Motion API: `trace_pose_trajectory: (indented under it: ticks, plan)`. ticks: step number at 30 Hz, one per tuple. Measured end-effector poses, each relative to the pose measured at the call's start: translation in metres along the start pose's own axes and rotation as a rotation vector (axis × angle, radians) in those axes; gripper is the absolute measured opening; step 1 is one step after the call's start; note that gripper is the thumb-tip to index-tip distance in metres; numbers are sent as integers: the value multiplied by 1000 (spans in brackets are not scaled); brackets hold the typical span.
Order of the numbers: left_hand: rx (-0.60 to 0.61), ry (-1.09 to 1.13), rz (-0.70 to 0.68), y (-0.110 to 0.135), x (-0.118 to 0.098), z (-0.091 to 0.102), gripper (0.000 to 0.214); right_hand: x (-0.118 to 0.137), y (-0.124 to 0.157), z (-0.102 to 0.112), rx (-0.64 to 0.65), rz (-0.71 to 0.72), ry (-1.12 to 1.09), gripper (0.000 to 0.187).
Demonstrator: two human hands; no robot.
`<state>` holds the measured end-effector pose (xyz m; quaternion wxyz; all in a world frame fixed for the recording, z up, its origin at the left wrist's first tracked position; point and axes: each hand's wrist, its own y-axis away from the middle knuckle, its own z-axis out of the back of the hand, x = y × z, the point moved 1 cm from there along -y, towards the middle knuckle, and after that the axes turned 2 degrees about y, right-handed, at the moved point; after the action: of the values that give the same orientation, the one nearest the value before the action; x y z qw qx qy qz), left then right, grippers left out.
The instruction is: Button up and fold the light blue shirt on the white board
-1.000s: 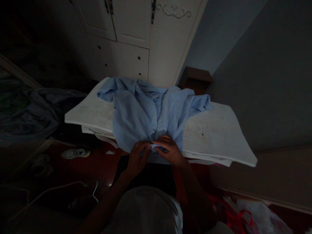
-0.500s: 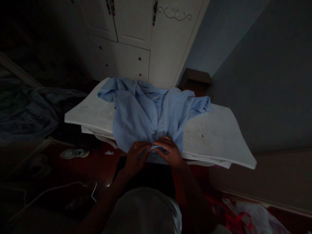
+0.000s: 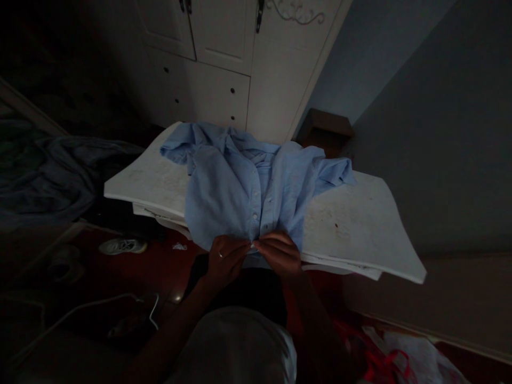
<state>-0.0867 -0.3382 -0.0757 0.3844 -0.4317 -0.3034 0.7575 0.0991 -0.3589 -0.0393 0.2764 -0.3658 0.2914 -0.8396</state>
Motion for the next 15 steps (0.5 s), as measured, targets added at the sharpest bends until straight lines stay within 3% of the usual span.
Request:
trace_pose_trajectory:
  ticks: [6, 15]
  plan:
    - [-19, 16, -2, 0, -1, -3, 25, 0, -3, 3, -4, 45, 20, 37]
    - [-32, 56, 73, -2, -5, -7, 24, -8, 2, -3, -2, -93, -147, 30]
